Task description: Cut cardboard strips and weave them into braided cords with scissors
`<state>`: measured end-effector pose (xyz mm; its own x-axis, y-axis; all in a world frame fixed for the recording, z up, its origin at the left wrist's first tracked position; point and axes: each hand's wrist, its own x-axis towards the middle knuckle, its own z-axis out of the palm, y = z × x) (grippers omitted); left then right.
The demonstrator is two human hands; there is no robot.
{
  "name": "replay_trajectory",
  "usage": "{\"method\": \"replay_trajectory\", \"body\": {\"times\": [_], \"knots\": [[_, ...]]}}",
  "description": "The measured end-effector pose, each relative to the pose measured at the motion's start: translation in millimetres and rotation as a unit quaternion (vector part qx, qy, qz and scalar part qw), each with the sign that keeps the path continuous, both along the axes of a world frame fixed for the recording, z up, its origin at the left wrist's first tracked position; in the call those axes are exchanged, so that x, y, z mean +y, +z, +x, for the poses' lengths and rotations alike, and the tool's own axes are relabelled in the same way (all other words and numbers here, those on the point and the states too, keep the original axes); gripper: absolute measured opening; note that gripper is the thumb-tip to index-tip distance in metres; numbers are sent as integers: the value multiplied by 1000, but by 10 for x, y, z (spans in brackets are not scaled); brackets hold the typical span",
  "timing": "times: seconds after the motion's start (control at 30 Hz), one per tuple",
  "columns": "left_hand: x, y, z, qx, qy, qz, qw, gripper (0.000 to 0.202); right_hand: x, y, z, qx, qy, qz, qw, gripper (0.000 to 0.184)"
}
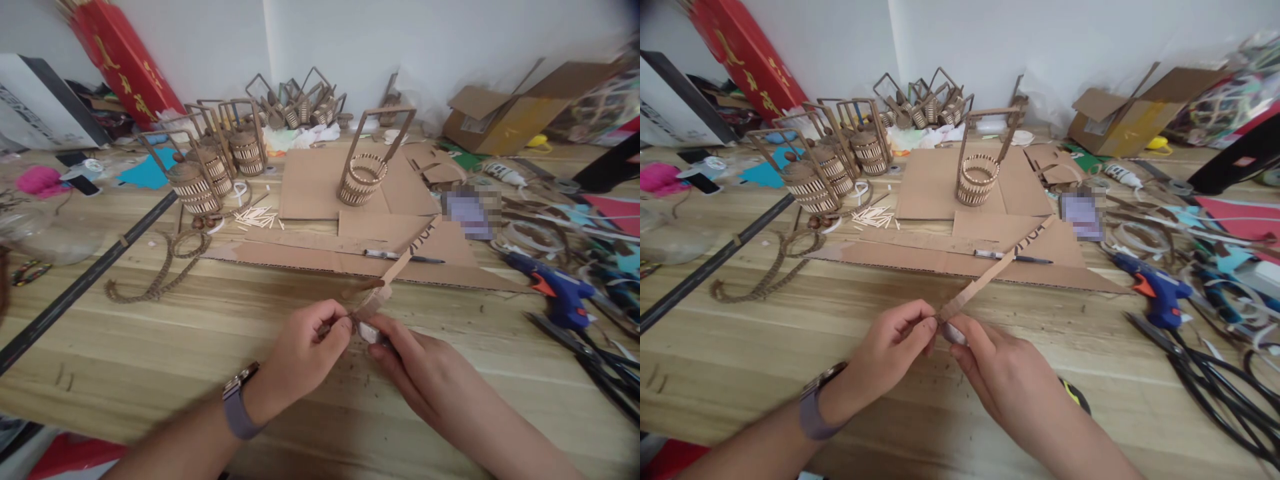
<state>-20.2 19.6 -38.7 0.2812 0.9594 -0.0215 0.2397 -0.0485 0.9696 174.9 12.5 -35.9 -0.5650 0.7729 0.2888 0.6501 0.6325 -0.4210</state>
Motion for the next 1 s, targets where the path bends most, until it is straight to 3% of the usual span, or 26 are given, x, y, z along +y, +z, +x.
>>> {"method": "replay_trajectory", "body": {"times": [0.2,0.37,0.6,0.7,0.8,1.0], "knots": [[-37,-44,15,39,1,49,998,20,-41,-3,-18,53,-25,-106,993,22],[-52,-35,21,24,3,53,998,20,-50,60,-25,126,-30,-214,968,23],[-64,-5,17,-28,-41,-13,999,27,-33,122,-20,160,-25,-255,953,21],[-60,3,26,-22,-50,16,998,28,-31,119,-25,175,-24,-280,944,26],[-62,13,34,-10,-46,40,998,29,-37,133,-26,203,-32,-329,922,30],[-81,0,20,-11,-37,28,999,27,-59,184,-14,271,-58,-448,850,38]]}}
